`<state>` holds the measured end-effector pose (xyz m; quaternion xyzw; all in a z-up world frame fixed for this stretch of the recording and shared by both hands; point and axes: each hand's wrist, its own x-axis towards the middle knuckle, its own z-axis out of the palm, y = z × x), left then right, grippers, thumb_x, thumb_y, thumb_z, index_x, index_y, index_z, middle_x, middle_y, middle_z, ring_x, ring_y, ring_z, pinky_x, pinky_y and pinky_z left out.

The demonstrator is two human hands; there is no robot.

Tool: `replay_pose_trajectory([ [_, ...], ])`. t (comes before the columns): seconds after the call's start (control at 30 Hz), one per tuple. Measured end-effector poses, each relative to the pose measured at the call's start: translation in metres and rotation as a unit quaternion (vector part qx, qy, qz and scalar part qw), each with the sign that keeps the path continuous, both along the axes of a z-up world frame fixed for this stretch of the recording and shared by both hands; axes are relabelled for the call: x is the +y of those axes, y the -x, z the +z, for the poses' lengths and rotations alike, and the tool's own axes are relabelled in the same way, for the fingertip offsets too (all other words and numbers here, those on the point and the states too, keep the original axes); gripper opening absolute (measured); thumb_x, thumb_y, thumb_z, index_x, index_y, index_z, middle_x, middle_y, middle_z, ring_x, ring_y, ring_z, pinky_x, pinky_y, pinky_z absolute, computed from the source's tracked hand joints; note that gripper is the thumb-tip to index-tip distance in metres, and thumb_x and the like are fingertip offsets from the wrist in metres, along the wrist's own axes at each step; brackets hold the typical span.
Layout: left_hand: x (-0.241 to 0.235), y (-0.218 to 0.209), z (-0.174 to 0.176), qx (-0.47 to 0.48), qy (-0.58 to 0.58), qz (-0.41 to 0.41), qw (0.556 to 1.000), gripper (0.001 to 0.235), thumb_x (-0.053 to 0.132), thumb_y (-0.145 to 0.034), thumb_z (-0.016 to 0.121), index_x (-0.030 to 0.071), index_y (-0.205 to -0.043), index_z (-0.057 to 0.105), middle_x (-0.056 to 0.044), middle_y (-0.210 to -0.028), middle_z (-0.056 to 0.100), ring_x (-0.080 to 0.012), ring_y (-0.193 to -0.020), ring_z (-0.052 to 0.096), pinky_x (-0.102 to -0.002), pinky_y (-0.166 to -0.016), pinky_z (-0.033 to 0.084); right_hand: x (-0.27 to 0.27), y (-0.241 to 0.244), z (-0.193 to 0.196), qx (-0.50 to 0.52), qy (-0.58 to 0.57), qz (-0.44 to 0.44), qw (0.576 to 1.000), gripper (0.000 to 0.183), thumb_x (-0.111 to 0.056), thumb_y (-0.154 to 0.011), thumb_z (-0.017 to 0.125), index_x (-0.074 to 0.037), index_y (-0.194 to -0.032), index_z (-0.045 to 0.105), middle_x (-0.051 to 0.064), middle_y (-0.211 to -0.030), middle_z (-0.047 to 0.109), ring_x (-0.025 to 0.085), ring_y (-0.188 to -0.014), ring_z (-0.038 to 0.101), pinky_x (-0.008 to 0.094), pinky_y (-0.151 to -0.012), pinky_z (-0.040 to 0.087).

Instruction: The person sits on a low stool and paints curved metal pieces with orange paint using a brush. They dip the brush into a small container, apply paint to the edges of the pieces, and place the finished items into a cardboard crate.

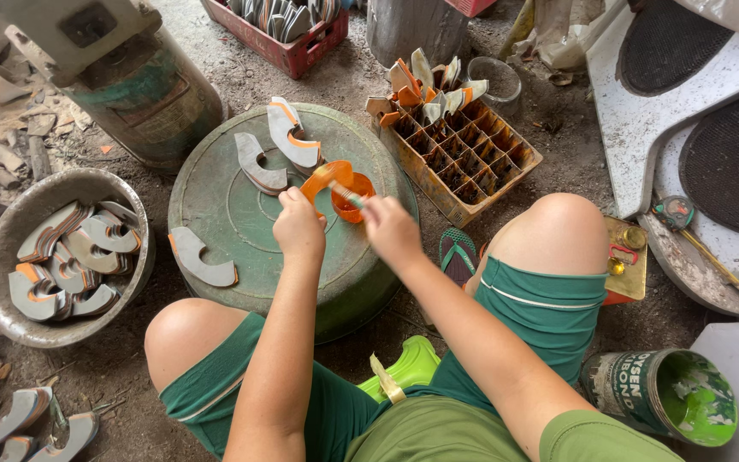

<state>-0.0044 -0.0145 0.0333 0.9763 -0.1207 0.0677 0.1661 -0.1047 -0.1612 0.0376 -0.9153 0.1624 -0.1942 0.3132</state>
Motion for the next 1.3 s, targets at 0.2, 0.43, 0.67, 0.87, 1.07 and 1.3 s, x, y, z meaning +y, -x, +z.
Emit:
replay_pose_trajectory([
  [0.2,0.001,0.001,-0.003,-0.001,0.025,-0.011,1.0,0.062,0.024,-0.073,0.091,0.004,-0.11,0.046,-0.012,-0.109,0.058,-0.0315,-0.081,0.073,-0.04,-0.062,0.06,0.001,-0.006,-0.012,-0.006,-0.053,0.008,0.999,0.016,-0.027,-0.098,0.065,-0.016,-0.109,0.072,0.007,-0.092,0.07,0.025,-0.074,0.069,0.039,-0.065,0.055],
  [0.43,0.009,-0.006,0.0,0.014,0.051,0.017,0.998,0.067,0.026,-0.07,0.092,0.003,-0.114,0.046,-0.014,-0.115,0.058,-0.0355,-0.083,0.072,-0.043,-0.065,0.059,-0.013,0.004,-0.011,0.008,-0.03,-0.002,1.0,0.015,-0.025,-0.1,0.064,-0.016,-0.109,0.071,0.006,-0.091,0.07,0.024,-0.072,0.067,0.038,-0.064,0.054],
  [0.67,0.009,-0.006,-0.005,-0.005,0.062,0.005,0.998,0.068,0.027,-0.071,0.092,0.003,-0.115,0.046,-0.015,-0.113,0.058,-0.0366,-0.086,0.072,-0.043,-0.066,0.06,-0.019,0.02,-0.002,0.017,-0.007,-0.004,1.0,0.016,-0.025,-0.099,0.065,-0.017,-0.11,0.073,0.008,-0.094,0.069,0.03,-0.079,0.068,0.04,-0.068,0.054],
  [0.87,0.007,-0.004,-0.003,-0.012,0.06,-0.025,0.998,0.067,0.027,-0.071,0.092,0.004,-0.114,0.046,-0.014,-0.112,0.058,-0.0359,-0.084,0.071,-0.042,-0.065,0.059,-0.031,0.012,-0.001,0.01,-0.058,-0.024,0.998,0.016,-0.024,-0.097,0.066,-0.02,-0.11,0.074,0.006,-0.094,0.07,0.027,-0.079,0.068,0.04,-0.066,0.053],
  [1.07,0.007,0.0,-0.003,0.026,0.046,-0.023,0.998,0.066,0.024,-0.071,0.092,0.005,-0.113,0.046,-0.013,-0.114,0.058,-0.0352,-0.088,0.072,-0.041,-0.066,0.06,-0.063,-0.011,-0.009,0.02,-0.243,-0.087,0.966,0.022,-0.028,-0.103,0.061,-0.016,-0.117,0.071,0.003,-0.088,0.072,0.017,-0.072,0.062,0.037,-0.063,0.051],
  [1.3,0.006,0.005,0.011,-0.03,0.172,-0.098,0.98,0.077,0.012,-0.069,0.088,0.011,-0.135,0.049,-0.011,-0.137,0.055,-0.0364,-0.116,0.062,-0.045,-0.091,0.054,-0.097,-0.033,0.004,0.049,-0.296,-0.044,0.953,0.054,-0.058,-0.098,0.066,-0.007,-0.114,0.053,0.001,-0.079,0.061,0.003,-0.06,0.053,0.022,-0.051,0.041],
])
